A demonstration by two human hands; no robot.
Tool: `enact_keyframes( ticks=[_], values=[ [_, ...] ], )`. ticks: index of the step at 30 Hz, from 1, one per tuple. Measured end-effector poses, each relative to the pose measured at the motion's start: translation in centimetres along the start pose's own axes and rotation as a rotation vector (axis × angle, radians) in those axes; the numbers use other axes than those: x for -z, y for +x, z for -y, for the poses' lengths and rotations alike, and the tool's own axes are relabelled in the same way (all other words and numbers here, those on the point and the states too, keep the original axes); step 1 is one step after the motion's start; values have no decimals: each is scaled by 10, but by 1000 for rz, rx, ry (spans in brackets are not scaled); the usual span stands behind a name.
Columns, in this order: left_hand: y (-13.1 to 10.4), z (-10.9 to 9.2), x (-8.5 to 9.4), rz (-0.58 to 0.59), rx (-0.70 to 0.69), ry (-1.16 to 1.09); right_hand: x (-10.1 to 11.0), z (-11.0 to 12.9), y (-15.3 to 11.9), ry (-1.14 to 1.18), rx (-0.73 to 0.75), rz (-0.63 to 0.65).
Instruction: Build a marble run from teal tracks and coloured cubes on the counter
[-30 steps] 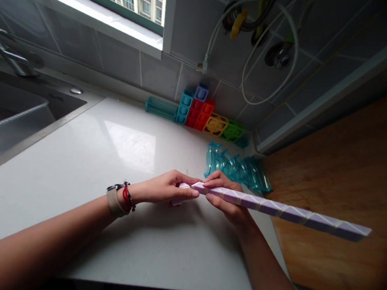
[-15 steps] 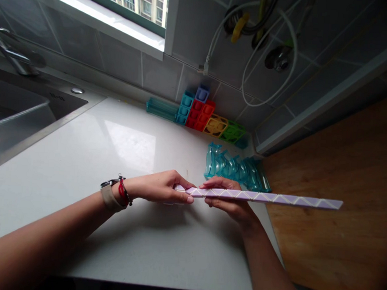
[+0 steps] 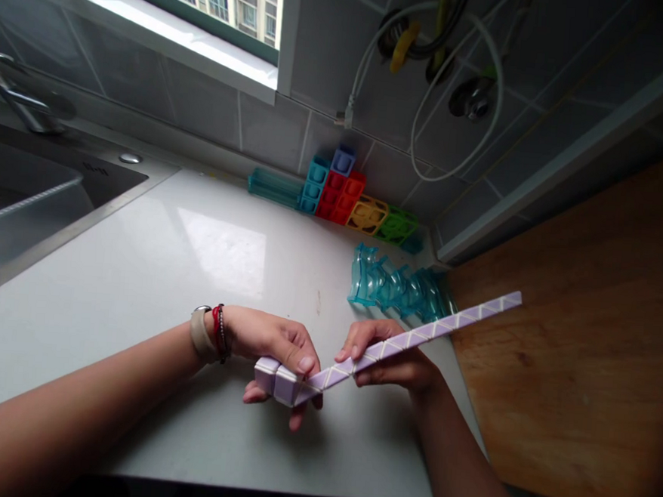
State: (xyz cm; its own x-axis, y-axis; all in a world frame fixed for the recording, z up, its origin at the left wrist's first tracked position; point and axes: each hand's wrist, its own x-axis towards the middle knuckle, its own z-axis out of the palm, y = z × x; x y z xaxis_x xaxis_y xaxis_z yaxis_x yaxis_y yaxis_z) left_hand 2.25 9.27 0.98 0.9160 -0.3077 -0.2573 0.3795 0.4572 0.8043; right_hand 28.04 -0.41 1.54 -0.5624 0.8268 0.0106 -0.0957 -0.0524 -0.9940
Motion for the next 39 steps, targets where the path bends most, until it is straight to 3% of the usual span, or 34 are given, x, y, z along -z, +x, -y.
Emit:
enact_keyframes(
  ticks=[2, 7, 11, 19, 24, 26, 32, 39],
  values=[
    [2, 2, 4, -98, -66, -45, 0, -3, 1, 41, 7, -98],
    [4, 0, 11, -553, -379, -100, -2, -10, 10, 103, 55, -499],
    [8, -2, 11, -745, -552, 65, -1, -14, 14, 116, 98, -683],
    [20, 6, 8, -1025, -704, 628, 1, -19, 17, 207, 151, -805],
    [23, 9, 3, -1032, -659, 745, -11, -20, 20, 127, 114, -577],
    [26, 10, 1, -1036, -659, 746, -14, -22, 21, 75, 132, -548],
    [36, 17, 1, -1128, -754, 653, -18, -31, 22, -45, 263, -706],
    [40, 24, -1, -1419, -810, 938, -33, -33, 30, 93, 296, -909]
  ],
)
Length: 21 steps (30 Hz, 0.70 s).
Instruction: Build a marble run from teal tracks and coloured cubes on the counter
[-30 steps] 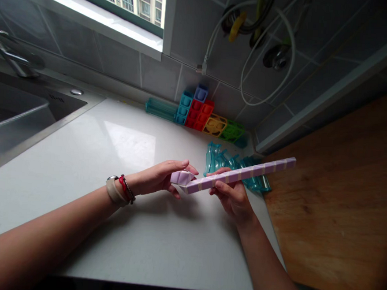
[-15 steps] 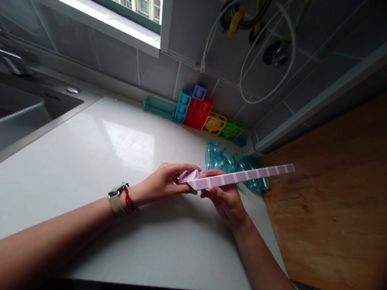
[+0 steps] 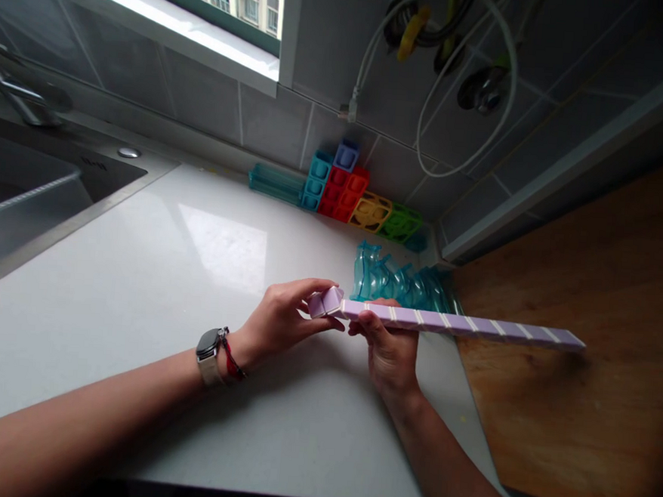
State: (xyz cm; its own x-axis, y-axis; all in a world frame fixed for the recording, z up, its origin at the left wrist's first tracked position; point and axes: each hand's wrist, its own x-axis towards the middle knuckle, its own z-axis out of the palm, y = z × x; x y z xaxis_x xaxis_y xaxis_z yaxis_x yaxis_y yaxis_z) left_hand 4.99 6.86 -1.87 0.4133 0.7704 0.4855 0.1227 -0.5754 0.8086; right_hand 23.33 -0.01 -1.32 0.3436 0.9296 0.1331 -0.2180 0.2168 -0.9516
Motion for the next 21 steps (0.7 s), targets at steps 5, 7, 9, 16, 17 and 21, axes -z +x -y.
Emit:
enact_keyframes(
  ticks=[5, 7, 9, 16, 17, 21],
  values=[
    [-1, 0, 0, 11, -36, 121, -4, 0, -2, -37, -14, -81],
    [1, 2, 1, 32, -4, 93, -2, 1, 0, -50, -42, -67],
    [2, 4, 2, 80, 57, 26, 2, 2, 2, -49, -71, -38],
    [11, 7, 8, 286, 264, -280, 15, 11, 13, 28, -141, 79],
    [12, 7, 9, 313, 287, -331, 16, 12, 13, 47, -162, 95],
    [17, 7, 14, 392, 348, -477, 18, 14, 14, 126, -277, 185]
  ],
)
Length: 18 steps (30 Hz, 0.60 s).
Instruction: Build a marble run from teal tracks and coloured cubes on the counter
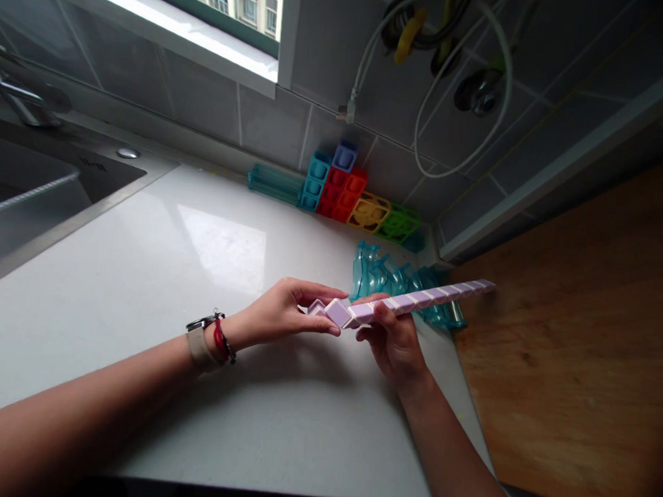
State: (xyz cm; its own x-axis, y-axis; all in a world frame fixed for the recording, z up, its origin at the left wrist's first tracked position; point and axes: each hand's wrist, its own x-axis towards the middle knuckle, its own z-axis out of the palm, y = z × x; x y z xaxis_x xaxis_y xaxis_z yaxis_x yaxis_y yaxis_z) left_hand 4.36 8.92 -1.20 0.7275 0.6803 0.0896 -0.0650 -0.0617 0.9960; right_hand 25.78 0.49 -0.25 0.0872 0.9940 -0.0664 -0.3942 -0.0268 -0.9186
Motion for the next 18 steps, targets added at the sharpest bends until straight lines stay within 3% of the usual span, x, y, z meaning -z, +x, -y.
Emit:
enact_keyframes(
  ticks=[5, 10, 14, 18],
  values=[
    [0, -2, 0, 129, 132, -294, 3, 0, -1, 103, -100, 117],
    [-2, 1, -3, 266, 231, -514, 3, 0, -3, 165, -106, 175],
    [-2, -1, -5, 236, 221, -486, -3, 2, -7, 128, -102, 202],
    [-2, -4, -4, 202, 218, -354, -8, 4, -10, 75, -143, 104]
  ],
)
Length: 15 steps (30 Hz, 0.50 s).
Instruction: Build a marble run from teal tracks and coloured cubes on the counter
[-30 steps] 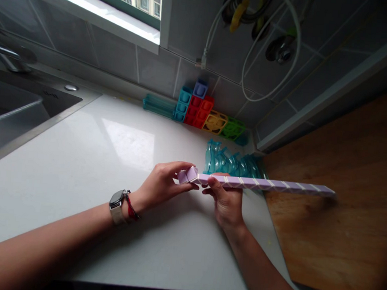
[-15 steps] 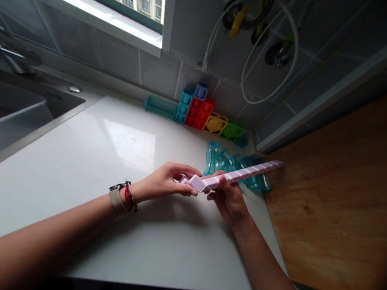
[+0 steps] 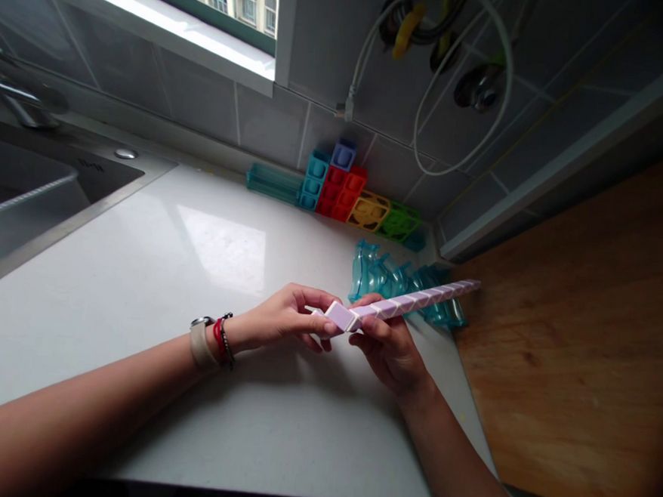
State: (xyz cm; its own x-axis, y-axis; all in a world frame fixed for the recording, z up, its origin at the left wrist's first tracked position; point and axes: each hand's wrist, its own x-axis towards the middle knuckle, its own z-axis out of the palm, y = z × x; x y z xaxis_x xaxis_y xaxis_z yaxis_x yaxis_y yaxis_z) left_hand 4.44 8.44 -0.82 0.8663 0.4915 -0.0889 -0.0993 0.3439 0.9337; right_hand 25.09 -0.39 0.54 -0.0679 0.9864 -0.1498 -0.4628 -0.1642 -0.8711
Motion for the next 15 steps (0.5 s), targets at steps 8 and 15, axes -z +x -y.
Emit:
enact_keyframes(
  ticks=[8, 15],
  values=[
    [0, 1, 1, -60, -12, 91, 0, 4, -2, -203, 197, -40],
    [2, 2, -1, -148, 22, 51, -9, 4, -5, -728, 612, -112]
  ],
)
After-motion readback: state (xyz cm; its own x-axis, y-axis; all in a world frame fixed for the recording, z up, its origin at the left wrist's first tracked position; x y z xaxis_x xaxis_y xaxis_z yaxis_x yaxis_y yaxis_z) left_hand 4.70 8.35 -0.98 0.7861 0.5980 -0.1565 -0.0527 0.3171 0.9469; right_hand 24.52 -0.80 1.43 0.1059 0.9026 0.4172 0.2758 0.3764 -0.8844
